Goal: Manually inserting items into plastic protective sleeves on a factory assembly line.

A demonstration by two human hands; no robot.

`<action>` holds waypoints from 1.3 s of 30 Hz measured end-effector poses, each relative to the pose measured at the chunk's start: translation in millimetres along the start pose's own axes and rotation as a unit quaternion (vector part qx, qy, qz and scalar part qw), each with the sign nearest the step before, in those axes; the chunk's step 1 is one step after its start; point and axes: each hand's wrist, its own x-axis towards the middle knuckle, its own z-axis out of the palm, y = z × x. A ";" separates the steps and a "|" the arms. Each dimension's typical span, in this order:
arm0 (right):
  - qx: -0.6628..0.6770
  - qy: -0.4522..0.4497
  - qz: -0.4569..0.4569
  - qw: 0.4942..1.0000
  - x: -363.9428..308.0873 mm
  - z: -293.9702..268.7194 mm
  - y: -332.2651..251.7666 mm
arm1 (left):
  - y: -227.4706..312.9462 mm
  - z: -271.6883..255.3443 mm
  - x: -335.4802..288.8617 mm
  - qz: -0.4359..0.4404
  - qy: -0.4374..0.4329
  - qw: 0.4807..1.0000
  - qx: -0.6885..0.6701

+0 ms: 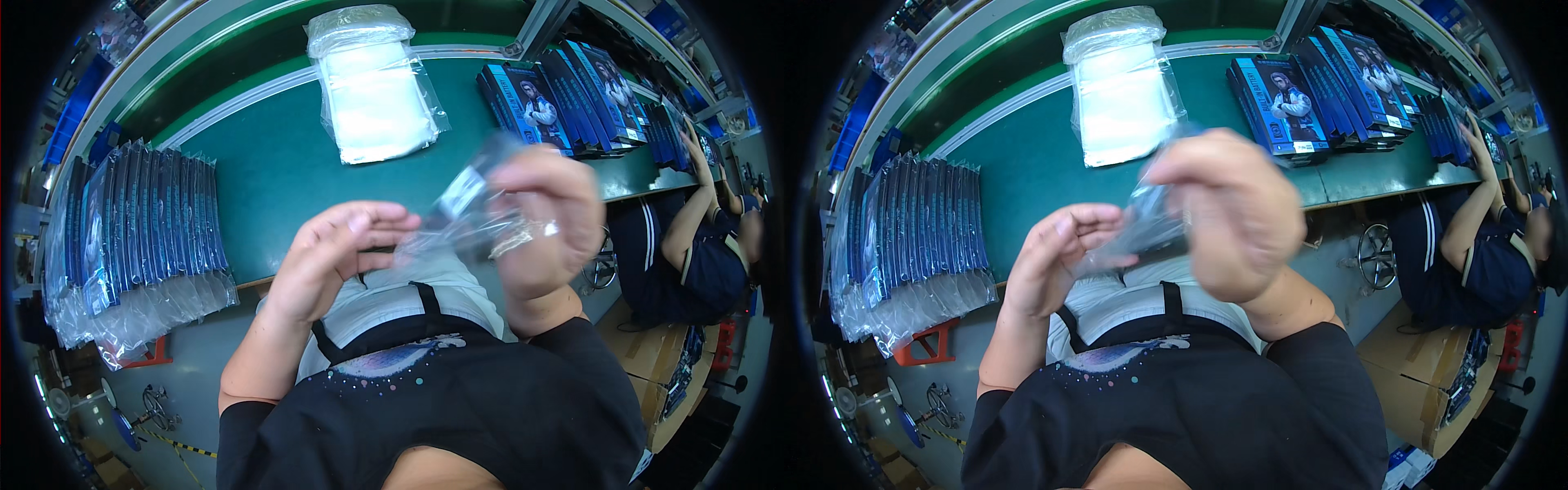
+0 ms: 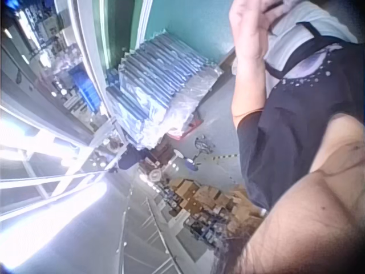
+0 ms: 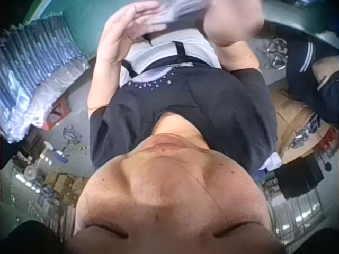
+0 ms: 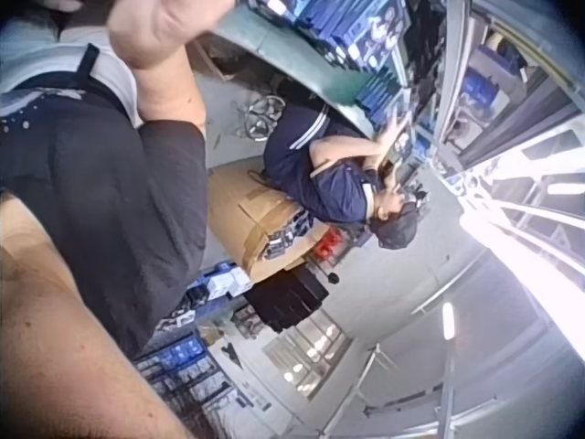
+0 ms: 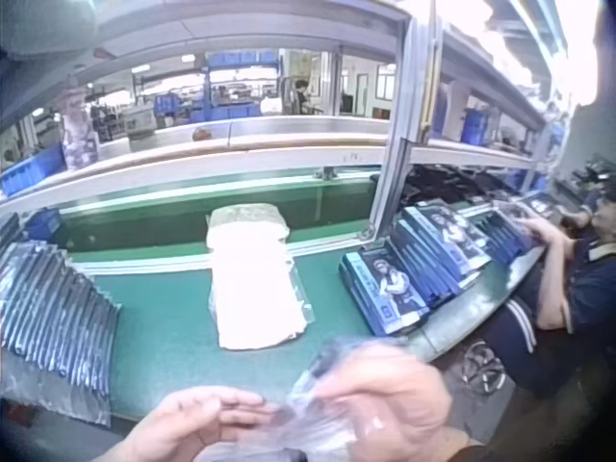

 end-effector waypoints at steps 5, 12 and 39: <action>-0.018 -0.207 -0.009 0.978 -10.3 48.6 -0.7 | -1.2 12.7 7.8 -0.055 0.097 0.981 -0.161; 0.147 -0.173 0.067 0.972 -16.0 31.6 -1.9 | 7.3 -28.4 10.4 -0.014 0.172 0.941 -0.292; 0.096 -0.237 0.358 0.898 -42.4 16.2 40.6 | 72.7 -31.3 -104.3 0.382 0.359 0.822 0.221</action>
